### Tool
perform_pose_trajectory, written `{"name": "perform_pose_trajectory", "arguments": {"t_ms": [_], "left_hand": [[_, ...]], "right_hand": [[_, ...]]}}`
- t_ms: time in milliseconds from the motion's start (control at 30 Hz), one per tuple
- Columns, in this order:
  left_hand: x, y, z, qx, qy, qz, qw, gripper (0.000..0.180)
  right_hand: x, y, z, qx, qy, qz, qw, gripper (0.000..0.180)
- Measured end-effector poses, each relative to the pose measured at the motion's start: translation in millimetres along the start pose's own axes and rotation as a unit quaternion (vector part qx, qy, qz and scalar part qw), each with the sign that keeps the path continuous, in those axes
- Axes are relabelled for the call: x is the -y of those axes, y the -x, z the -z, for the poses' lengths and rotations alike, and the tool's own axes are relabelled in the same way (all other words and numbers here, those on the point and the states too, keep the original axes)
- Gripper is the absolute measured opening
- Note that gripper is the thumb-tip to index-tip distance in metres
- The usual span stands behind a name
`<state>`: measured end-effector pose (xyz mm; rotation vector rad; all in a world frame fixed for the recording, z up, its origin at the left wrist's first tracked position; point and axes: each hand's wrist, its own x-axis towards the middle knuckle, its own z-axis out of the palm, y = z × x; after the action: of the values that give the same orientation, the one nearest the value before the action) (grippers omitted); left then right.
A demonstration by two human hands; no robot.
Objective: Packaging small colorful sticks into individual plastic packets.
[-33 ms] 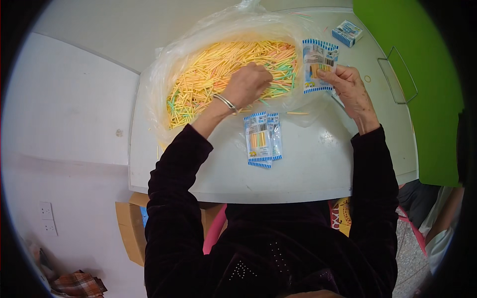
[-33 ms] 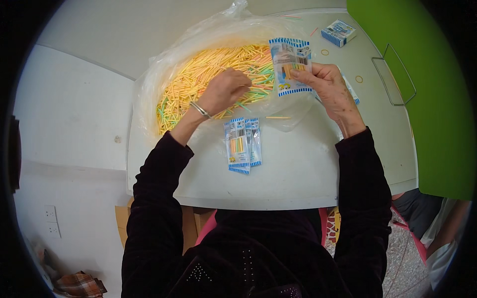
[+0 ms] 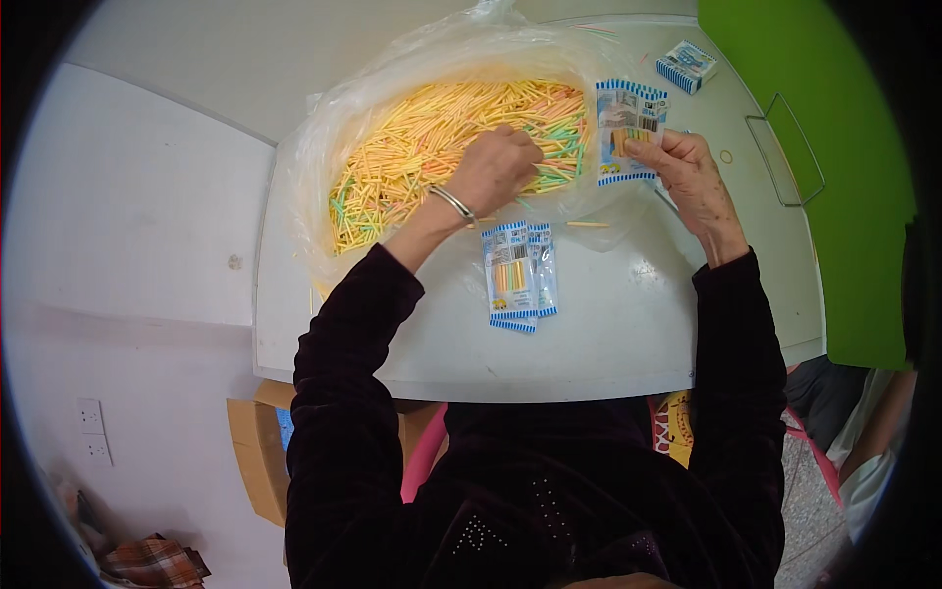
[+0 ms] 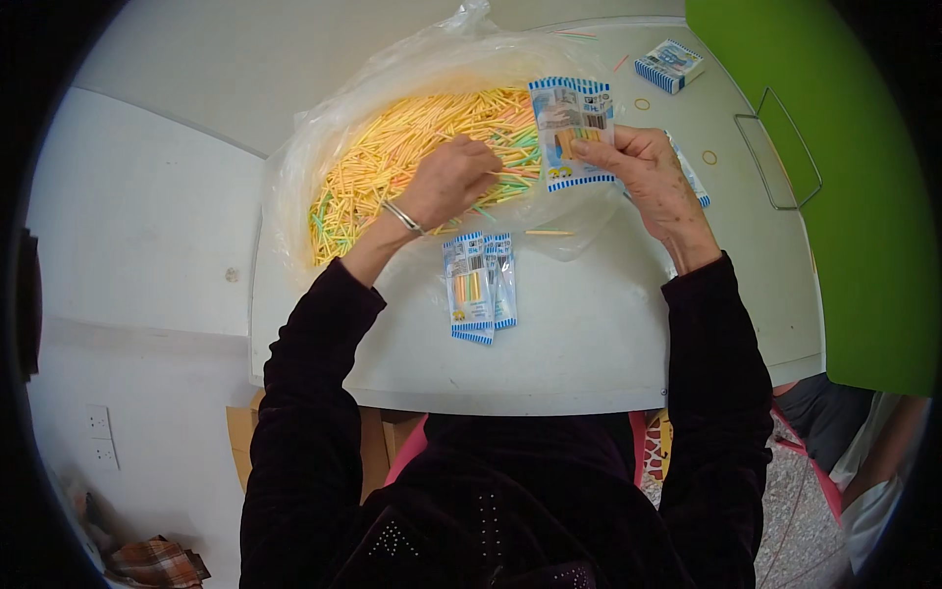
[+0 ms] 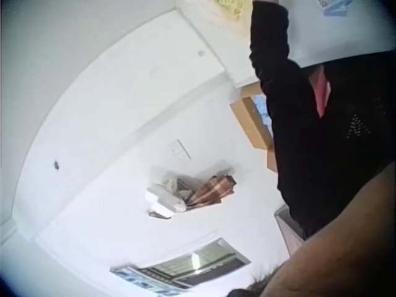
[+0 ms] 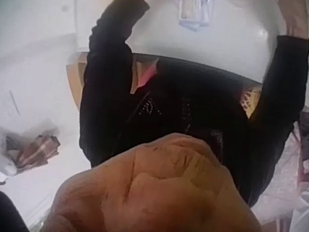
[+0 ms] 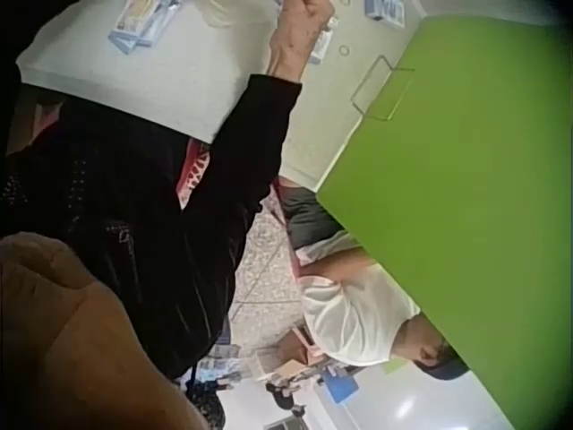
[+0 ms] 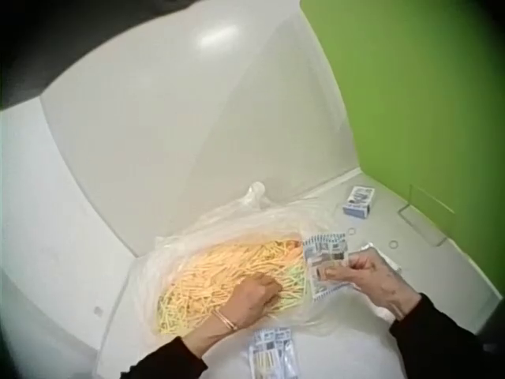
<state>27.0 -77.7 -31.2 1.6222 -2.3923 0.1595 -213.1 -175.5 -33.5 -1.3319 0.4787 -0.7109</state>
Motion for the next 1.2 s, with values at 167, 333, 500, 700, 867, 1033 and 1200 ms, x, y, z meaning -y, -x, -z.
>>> {"name": "perform_pose_trajectory", "arguments": {"t_ms": [167, 333, 500, 700, 867, 1033, 1200], "left_hand": [[-3.4, -5.5, -24.6, -0.021, -0.102, -0.013, 0.994, 0.003], [0.4, -8.2, -22.1, 0.031, -0.093, 0.002, 0.995, 0.004], [7.3, -6.2, -9.8, -0.044, 0.018, 0.077, 0.996, 0.008], [2.9, -16.0, 41.1, -0.087, 0.204, 0.207, 0.953, 0.011], [-7.1, -27.4, 69.7, -0.146, 0.309, 0.118, 0.932, 0.01], [-18.7, -30.9, 96.8, -0.179, 0.446, 0.119, 0.869, 0.006], [-16.4, -28.6, 97.2, -0.142, 0.407, 0.09, 0.898, 0.007]], "right_hand": [[-2.6, 1.3, -11.1, 0.012, 0.0, -0.013, 1.0, 0.026], [-4.6, 1.3, -10.9, 0.006, 0.008, -0.012, 1.0, 0.026], [-5.5, 1.6, -8.5, 0.001, -0.018, -0.057, 0.998, 0.022], [-3.8, 3.2, -11.7, 0.04, 0.026, -0.088, 0.995, 0.023], [-3.6, 3.9, -12.0, 0.056, 0.08, -0.086, 0.992, 0.023], [-2.2, 4.7, -13.4, 0.085, 0.101, -0.081, 0.988, 0.023], [-2.5, 5.2, -11.8, 0.122, 0.099, -0.093, 0.983, 0.023]]}}
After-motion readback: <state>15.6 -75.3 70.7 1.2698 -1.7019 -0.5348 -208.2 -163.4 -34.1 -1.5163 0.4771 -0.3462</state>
